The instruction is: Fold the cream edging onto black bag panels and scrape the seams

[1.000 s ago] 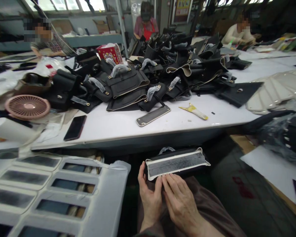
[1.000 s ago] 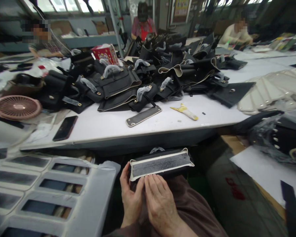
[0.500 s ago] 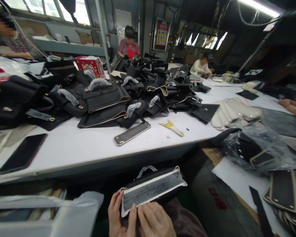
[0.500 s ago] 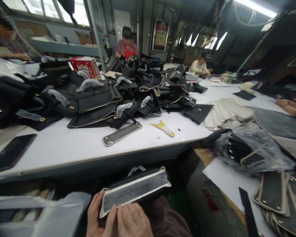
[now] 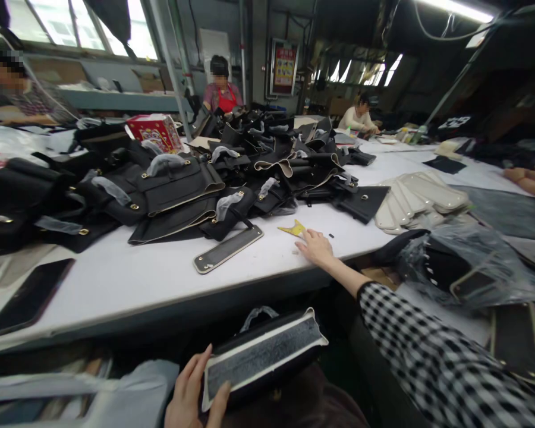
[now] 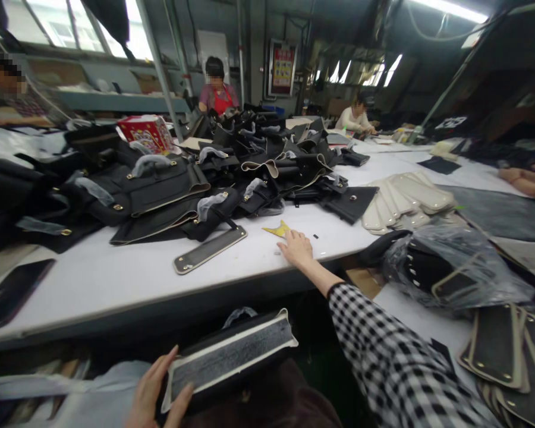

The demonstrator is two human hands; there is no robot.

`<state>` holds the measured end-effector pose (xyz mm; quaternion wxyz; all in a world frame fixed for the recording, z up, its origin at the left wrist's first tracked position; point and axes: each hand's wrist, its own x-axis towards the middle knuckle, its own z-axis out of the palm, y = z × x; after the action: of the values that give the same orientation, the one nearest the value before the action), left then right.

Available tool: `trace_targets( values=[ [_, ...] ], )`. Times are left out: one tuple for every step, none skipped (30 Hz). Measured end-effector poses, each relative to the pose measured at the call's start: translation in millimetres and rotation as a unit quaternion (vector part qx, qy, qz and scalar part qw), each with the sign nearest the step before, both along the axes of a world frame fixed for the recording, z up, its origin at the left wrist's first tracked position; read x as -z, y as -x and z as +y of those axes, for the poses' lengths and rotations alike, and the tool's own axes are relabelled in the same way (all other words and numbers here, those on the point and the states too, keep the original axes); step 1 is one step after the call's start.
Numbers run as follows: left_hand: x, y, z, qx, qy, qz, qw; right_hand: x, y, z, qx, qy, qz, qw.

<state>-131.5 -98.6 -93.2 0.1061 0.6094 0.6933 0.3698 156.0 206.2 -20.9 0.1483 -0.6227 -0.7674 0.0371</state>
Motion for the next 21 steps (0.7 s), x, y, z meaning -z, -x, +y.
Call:
trace_targets(
  values=[
    [-5.0,6.5,3.0,0.024,0.027,0.028,0.999,5.2,-1.8,13.3,0.015,0.016,-0.005,1.0],
    [-11.0,12.1,7.7,0.045,0.052,0.056,0.996,9.6,-2.2,23.8,0.027,0.029,-0.009,0.999],
    [-18.1,16.2,14.1,0.062,0.073,0.082,0.992,12.8,-1.7,32.2,0.038,0.042,-0.01,0.998],
    [-26.4,18.2,22.5,0.08,0.089,0.101,0.988,14.7,-1.0,38.9,0.049,0.053,-0.009,0.997],
    [-35.8,17.9,32.6,0.101,0.101,0.112,0.983,15.3,-0.7,44.2,0.06,0.065,-0.005,0.996],
    [-46.1,15.2,44.3,0.13,0.115,0.109,0.979,14.7,-1.6,48.0,0.071,0.079,0.001,0.994],
    [-56.8,10.0,57.4,0.168,0.129,0.09,0.973,13.3,-4.1,50.0,0.08,0.096,0.01,0.992],
    [-67.6,2.5,71.5,0.207,0.149,0.058,0.965,11.5,-8.4,49.5,0.088,0.114,0.022,0.989],
    [-77.7,-7.1,86.4,0.248,0.174,0.019,0.953,9.7,-14.7,45.8,0.093,0.131,0.037,0.986],
    [-86.7,-18.2,101.6,0.284,0.196,-0.02,0.938,8.4,-22.5,38.5,0.096,0.145,0.056,0.983],
    [-93.9,-30.7,116.8,0.322,0.216,-0.055,0.92,7.9,-31.3,27.2,0.097,0.156,0.079,0.98],
    [-99.1,-44.0,131.8,0.353,0.23,-0.085,0.903,8.8,-40.4,11.7,0.096,0.163,0.106,0.976],
    [-102.0,-58.0,146.2,0.382,0.248,-0.107,0.884,11.2,-48.9,-7.5,0.096,0.167,0.137,0.972],
    [-102.4,-72.2,159.9,0.411,0.264,-0.126,0.864,15.5,-55.9,-29.9,0.097,0.169,0.171,0.966],
    [-100.6,-86.5,172.7,0.438,0.277,-0.14,0.844,21.7,-60.7,-54.4,0.101,0.174,0.208,0.957],
    [-96.9,-100.7,184.5,0.465,0.289,-0.151,0.823,29.7,-62.8,-79.9,0.107,0.181,0.248,0.946],
    [-91.7,-114.6,195.0,0.494,0.301,-0.159,0.8,39.3,-61.7,-105.4,0.119,0.194,0.289,0.93],
    [-85.6,-127.8,204.3,0.525,0.315,-0.162,0.773,50.1,-57.7,-129.6,0.131,0.218,0.331,0.909],
    [-79.2,-140.2,212.1,0.556,0.336,-0.163,0.743,61.6,-50.9,-151.7,0.146,0.236,0.371,0.886],
    [-73.0,-151.5,218.4,0.58,0.366,-0.159,0.71,73.2,-41.9,-170.9,0.153,0.25,0.411,0.863],
    [-67.3,-161.2,223.3,0.596,0.403,-0.153,0.677,84.4,-31.5,-186.5,0.153,0.263,0.446,0.842]
  ],
)
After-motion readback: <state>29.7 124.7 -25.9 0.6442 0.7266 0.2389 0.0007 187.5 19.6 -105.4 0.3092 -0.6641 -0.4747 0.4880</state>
